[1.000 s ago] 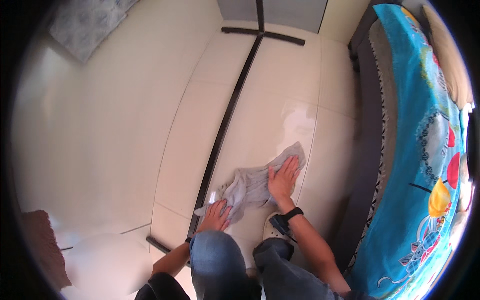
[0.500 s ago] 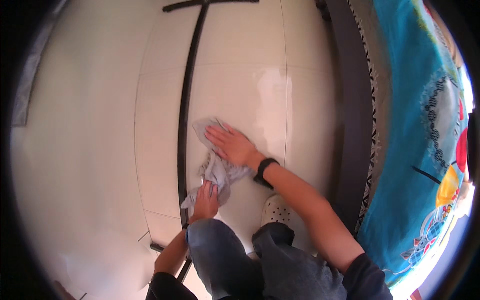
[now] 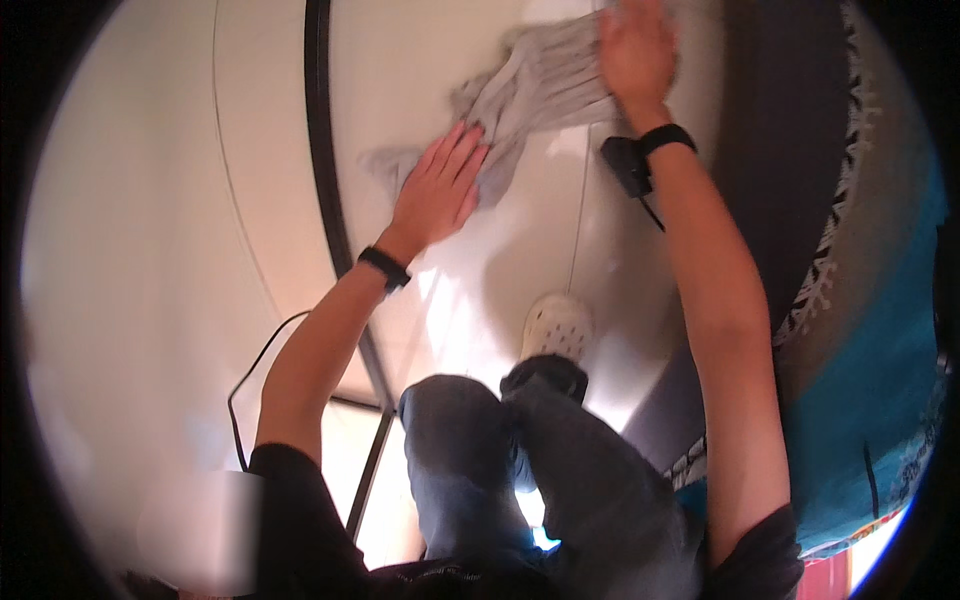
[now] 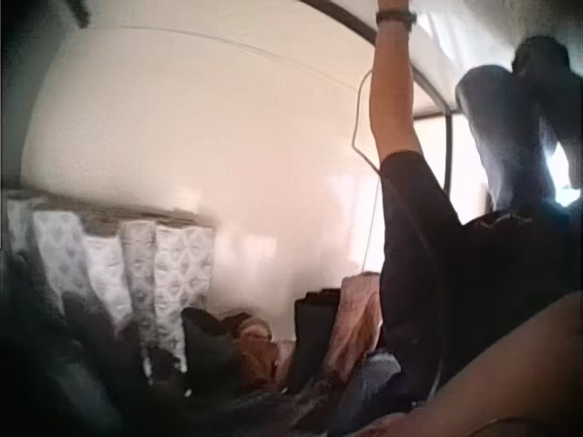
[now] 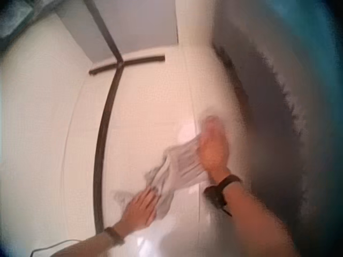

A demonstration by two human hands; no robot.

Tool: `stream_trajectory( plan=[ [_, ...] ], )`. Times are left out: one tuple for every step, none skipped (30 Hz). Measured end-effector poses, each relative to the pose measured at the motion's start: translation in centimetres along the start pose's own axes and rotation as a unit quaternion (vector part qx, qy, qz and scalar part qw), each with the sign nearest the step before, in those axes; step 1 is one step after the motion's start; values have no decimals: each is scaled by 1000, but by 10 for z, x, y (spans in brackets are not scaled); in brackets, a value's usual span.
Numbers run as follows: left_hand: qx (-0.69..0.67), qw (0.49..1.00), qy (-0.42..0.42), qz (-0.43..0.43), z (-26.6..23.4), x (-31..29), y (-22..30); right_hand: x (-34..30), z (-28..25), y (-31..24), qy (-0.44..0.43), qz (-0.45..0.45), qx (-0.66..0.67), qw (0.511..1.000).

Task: The person uses a cloth to wipe up spilled white liquid from the floor, cleaning the surface and the base of a stand.

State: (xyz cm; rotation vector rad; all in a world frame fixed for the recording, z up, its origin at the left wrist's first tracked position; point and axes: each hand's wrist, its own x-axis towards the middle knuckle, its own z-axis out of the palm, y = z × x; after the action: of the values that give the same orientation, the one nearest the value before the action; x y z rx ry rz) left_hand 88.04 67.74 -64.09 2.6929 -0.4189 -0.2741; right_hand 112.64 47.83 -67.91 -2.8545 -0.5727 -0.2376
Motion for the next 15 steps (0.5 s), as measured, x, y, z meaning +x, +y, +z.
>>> stream_trajectory(
  plan=[
    [-19, 999, 14, -32, 1, -3, 7, -15, -12, 4, 32, 49, 22, 998],
    [-40, 997, 34, -56, 2, -7, 19, -42, -19, 19, 33, 81, -1, 996],
    [-42, 997, 16, -63, 3, -20, 29, -71, -23, 25, 40, 112, -21, 993],
    [-48, 998, -13, -50, 6, -37, 35, -101, -30, 14, 25, 129, 4, 991],
    [-58, 997, -33, -28, 10, -46, 38, -130, -43, 9, 17, 145, 18, 989],
    [-58, 998, -6, -28, 12, -50, 41, -161, -56, 9, -1, 146, 19, 989],
    [-65, 998, -5, -22, 17, -44, 40, -182, -66, 15, -21, 146, 13, 989],
    [-61, 998, -7, -14, 20, -45, 41, -191, -68, 19, -28, 153, 9, 988],
    [-55, 998, -7, -8, 20, -45, 41, -197, -71, 24, -31, 150, 2, 988],
    [-58, 998, -21, -16, 18, -48, 40, -207, -76, 20, -43, 144, 4, 989],
    [-52, 998, -18, -11, 16, -44, 40, -211, -78, 19, -60, 143, 9, 988],
    [-47, 999, -15, -3, 17, -43, 41, -210, -75, 20, -49, 136, 20, 989],
    [-25, 1000, 2, 3, 20, -43, 37, -207, -70, 22, -28, 127, 27, 991],
    [-27, 1000, 8, -1, 22, -45, 39, -211, -69, 22, -21, 117, 16, 993],
    [-28, 1000, 14, -5, 24, -48, 42, -211, -66, 25, -25, 116, 18, 993]
  ],
)
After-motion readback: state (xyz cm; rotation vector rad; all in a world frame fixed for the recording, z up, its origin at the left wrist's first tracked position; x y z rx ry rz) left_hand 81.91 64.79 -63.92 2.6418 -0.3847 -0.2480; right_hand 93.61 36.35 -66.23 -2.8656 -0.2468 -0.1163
